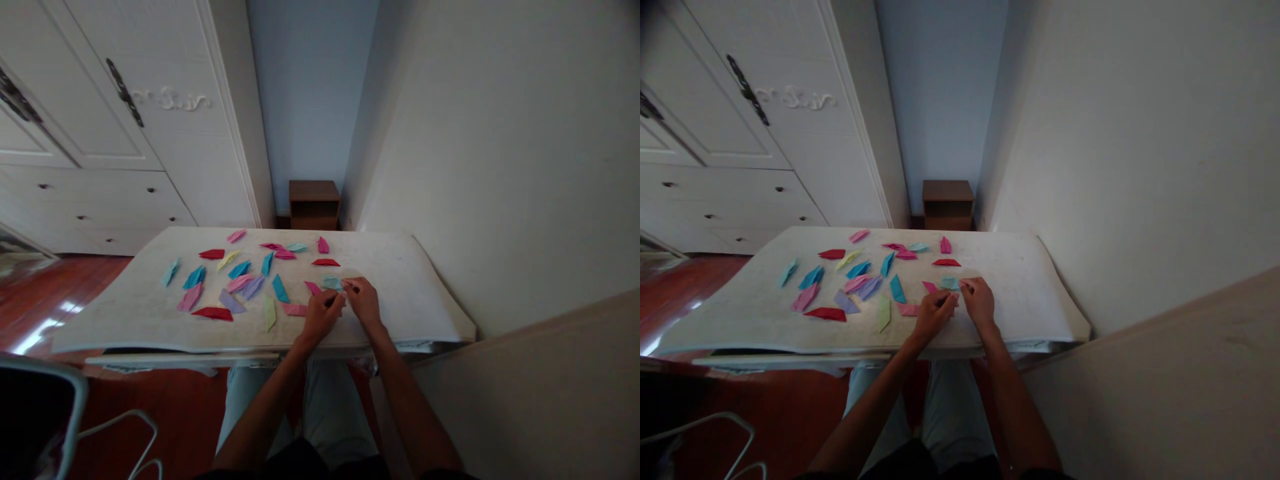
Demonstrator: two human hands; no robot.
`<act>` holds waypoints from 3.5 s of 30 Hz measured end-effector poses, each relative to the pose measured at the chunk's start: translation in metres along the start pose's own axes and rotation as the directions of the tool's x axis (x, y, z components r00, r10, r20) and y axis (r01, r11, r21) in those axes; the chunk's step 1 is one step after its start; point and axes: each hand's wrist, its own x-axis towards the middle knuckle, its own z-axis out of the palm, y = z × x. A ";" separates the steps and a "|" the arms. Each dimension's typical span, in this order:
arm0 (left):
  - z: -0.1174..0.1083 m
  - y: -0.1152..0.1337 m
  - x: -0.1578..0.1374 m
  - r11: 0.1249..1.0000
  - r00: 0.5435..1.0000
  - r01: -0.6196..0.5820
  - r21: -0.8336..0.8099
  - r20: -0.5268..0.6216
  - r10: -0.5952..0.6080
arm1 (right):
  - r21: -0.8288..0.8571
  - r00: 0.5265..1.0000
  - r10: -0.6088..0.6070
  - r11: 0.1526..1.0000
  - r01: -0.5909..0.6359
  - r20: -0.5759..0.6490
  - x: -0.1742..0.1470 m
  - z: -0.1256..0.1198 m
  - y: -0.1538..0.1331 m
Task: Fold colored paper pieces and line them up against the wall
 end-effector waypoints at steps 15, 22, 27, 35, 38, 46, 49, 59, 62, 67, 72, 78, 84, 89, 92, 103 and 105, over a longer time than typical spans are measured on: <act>0.012 -0.007 0.009 0.992 0.994 0.094 -0.085 -0.041 -0.098 | 0.569 0.989 0.144 0.810 -0.144 0.045 -0.006 -0.050 0.014; 0.025 -0.003 0.008 0.992 0.990 0.104 -0.072 0.103 -0.097 | 0.663 0.989 0.145 0.740 -0.111 0.004 -0.010 -0.062 0.003; 0.026 -0.003 0.010 0.975 0.984 0.162 -0.151 0.100 -0.148 | 0.715 0.986 0.167 0.692 -0.100 -0.024 -0.011 -0.073 -0.003; 0.024 -0.004 0.014 0.911 0.970 0.225 -0.347 0.171 -0.175 | 0.659 0.946 0.164 0.684 -0.314 0.281 -0.017 -0.062 0.006; 0.023 -0.003 0.014 0.905 0.972 0.220 -0.364 0.162 -0.171 | 0.679 0.958 0.133 0.681 -0.273 0.253 -0.014 -0.053 0.008; 0.013 -0.003 0.012 0.657 0.820 0.546 -0.520 0.492 -0.293 | 0.681 0.953 0.067 0.685 -0.259 0.294 -0.005 -0.039 0.002; 0.009 -0.002 0.012 0.589 0.740 0.641 -0.492 0.599 -0.305 | 0.663 0.931 0.052 0.688 -0.296 0.361 -0.007 -0.037 0.001; 0.016 -0.002 0.015 0.560 0.772 0.625 -0.544 0.538 -0.339 | 0.660 0.954 0.109 0.700 -0.273 0.278 -0.005 -0.040 0.001; 0.017 -0.001 0.012 0.616 0.841 0.538 -0.575 0.416 -0.346 | 0.634 0.963 0.130 0.731 -0.253 0.235 -0.007 -0.047 -0.001; 0.021 -0.002 0.009 0.777 0.923 0.383 -0.500 0.248 -0.295 | 0.571 0.967 0.114 0.789 -0.228 0.229 -0.016 -0.059 -0.006; 0.022 -0.001 0.008 0.965 0.989 0.135 -0.223 -0.024 -0.144 | 0.552 0.957 0.108 0.797 -0.246 0.270 -0.025 -0.054 -0.005; 0.024 -0.004 0.004 0.992 0.998 0.061 -0.106 0.013 -0.060 | 0.629 0.965 0.144 0.735 -0.253 0.220 -0.026 -0.045 0.001; 0.026 -0.008 0.005 0.999 0.999 0.040 -0.011 0.020 -0.040 | 0.522 0.968 0.106 0.826 -0.214 0.229 -0.005 -0.070 0.017; 0.026 -0.011 0.005 0.997 0.998 0.009 0.072 0.057 -0.013 | 0.096 0.979 0.172 0.978 -0.183 0.110 0.035 -0.100 0.060; 0.026 -0.012 0.005 0.996 0.999 0.008 0.085 0.052 -0.012 | -0.030 0.976 0.213 0.977 -0.212 0.039 0.061 -0.113 0.088; 0.025 -0.010 0.006 0.978 0.995 -0.043 0.205 0.095 0.024 | -0.390 0.950 0.250 0.868 -0.306 -0.189 0.108 -0.142 0.146; 0.026 -0.009 0.007 0.966 0.994 -0.071 0.249 0.099 0.048 | -0.424 0.952 0.228 0.856 -0.297 -0.206 0.109 -0.145 0.151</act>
